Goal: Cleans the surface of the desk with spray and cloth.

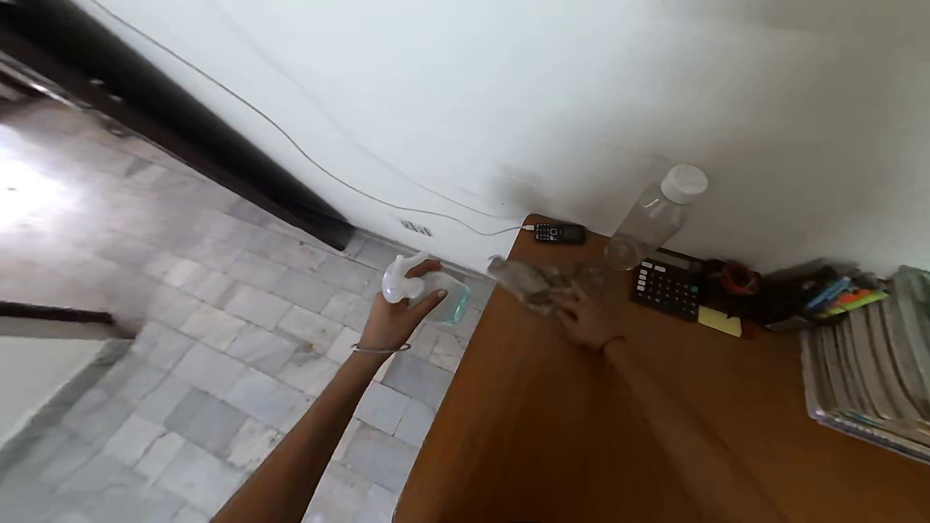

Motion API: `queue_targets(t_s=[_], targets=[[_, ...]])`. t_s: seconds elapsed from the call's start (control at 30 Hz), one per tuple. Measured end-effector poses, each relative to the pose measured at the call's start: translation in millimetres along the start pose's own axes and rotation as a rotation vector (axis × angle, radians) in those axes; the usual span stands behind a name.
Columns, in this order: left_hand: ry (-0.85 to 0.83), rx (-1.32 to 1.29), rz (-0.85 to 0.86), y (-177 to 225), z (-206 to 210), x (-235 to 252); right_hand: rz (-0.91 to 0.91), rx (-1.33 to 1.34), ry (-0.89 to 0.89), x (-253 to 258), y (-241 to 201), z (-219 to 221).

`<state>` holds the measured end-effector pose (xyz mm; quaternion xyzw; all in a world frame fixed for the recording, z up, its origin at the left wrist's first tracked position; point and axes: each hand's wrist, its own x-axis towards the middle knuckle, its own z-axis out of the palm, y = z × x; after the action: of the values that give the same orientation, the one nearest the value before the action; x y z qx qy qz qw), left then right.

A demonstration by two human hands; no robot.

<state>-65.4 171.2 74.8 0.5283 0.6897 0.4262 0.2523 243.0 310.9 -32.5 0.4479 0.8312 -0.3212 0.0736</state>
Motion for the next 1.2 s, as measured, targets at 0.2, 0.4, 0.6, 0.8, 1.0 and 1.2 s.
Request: queue_targets(t_s=[0.2,0.4,0.6,0.8,1.0,1.2], targets=[[0.018,0.017,-0.069,-8,-9,-32,0.163,0.047,0.177,-4,-1,0],[-0.036,-0.03,-0.042,4,7,-33,0.109,0.003,0.02,-94,11,29],[-0.123,-0.047,-0.042,29,26,-45,0.544,0.04,0.355,-162,48,47],[-0.187,-0.09,-0.013,31,33,-66,0.61,0.053,0.395,-290,102,75],[-0.167,-0.057,-0.061,28,17,-100,1.369,0.099,0.746,-382,223,110],[-0.05,-0.054,-0.135,18,-5,-141,1.335,0.346,0.323,-313,-21,10]])
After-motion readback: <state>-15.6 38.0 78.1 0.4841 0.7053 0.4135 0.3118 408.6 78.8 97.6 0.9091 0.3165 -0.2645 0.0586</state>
